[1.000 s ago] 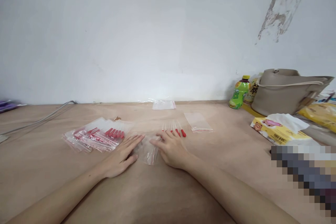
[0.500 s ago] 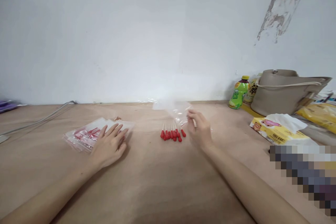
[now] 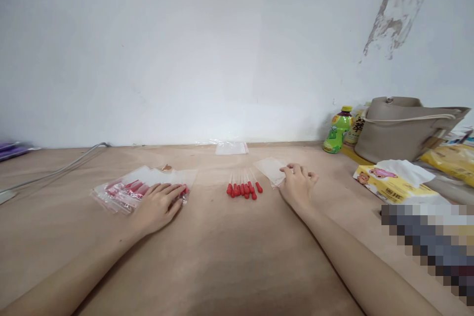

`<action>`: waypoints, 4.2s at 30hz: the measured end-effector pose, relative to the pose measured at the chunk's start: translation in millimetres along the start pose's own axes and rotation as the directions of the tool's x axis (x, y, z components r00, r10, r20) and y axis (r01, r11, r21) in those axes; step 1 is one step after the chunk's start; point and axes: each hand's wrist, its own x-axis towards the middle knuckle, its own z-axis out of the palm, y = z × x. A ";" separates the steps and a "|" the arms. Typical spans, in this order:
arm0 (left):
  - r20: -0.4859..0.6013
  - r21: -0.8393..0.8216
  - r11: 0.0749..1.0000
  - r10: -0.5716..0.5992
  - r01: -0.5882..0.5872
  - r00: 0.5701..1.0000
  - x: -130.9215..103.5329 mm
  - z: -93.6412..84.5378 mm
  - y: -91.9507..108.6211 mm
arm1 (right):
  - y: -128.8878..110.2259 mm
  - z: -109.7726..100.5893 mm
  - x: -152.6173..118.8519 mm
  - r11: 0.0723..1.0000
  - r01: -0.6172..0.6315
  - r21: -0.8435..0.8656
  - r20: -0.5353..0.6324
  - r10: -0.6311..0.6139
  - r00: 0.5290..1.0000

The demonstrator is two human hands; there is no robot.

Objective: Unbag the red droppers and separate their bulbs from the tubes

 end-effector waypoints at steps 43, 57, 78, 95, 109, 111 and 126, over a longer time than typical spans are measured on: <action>-0.107 -0.491 0.863 0.077 -0.120 0.991 18.1 13.0 28.7 | -138.3 -3.7 -33.6 0.669 0.619 0.412 -0.166 -0.613 0.772; -0.144 -0.475 0.866 0.101 -0.158 0.984 15.6 9.6 37.7 | -140.1 1.5 -30.5 0.653 0.680 0.333 -0.171 -0.667 0.725; -0.258 -0.606 0.795 -0.163 -0.028 0.952 20.5 15.9 43.5 | -149.8 -2.8 -33.2 0.432 0.762 0.482 -0.126 -0.827 0.549; -0.029 -0.553 0.796 0.276 -0.245 0.961 0.1 -10.4 33.5 | -126.8 -12.3 -52.8 0.708 0.485 0.514 -0.080 -0.523 0.849; -0.039 -0.567 0.803 0.199 -0.185 0.979 -17.8 -8.0 32.0 | -135.7 -43.4 -50.3 0.627 0.139 0.766 0.329 -0.568 0.755; -0.021 -0.572 0.805 0.177 -0.157 0.984 -17.4 -5.5 30.9 | -140.2 -43.0 -53.0 0.589 0.069 0.805 0.320 -0.529 0.786; -0.038 -0.639 0.762 0.106 -0.106 0.994 -17.5 -6.0 30.6 | -152.9 -29.5 -59.3 0.571 -0.119 0.812 0.416 -0.425 0.804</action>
